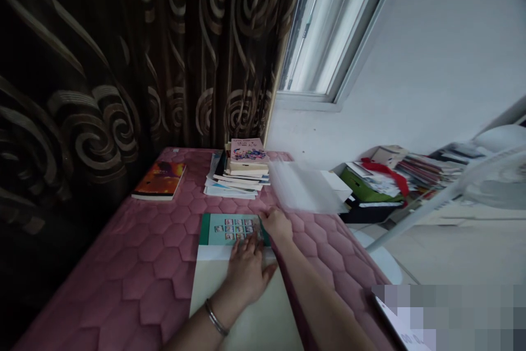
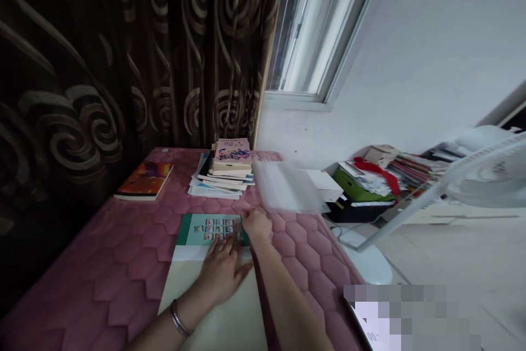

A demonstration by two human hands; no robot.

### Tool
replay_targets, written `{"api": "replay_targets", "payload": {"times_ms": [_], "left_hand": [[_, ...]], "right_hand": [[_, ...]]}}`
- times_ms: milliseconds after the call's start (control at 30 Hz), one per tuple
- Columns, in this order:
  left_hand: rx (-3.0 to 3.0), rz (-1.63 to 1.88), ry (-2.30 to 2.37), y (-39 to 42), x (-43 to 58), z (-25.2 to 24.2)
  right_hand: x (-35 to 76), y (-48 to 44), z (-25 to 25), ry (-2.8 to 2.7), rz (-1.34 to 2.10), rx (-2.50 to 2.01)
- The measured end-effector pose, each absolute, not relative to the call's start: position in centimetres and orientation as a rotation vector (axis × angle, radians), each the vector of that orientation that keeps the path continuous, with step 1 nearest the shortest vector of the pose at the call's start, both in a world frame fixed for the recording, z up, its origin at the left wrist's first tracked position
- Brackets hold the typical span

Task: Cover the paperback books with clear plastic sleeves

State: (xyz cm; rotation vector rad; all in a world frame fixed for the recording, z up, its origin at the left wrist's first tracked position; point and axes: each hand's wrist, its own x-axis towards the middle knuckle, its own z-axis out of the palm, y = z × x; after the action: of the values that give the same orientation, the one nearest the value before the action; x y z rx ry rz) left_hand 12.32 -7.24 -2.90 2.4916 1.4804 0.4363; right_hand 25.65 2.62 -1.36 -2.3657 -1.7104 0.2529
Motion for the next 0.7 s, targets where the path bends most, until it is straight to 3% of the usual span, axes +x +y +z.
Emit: {"api": "replay_targets", "payload": {"times_ms": [567,700], "left_hand": [[2.481,0.483,1.459,-7.4,12.1,-2.5],[2.454,0.482,1.451,-7.3,12.2,-3.0]], "right_hand": [[25.9,2.7,-1.6,-1.715,0.314,-2.347],[25.2,1.9,-1.6,-1.825,0.148,-2.299]]}}
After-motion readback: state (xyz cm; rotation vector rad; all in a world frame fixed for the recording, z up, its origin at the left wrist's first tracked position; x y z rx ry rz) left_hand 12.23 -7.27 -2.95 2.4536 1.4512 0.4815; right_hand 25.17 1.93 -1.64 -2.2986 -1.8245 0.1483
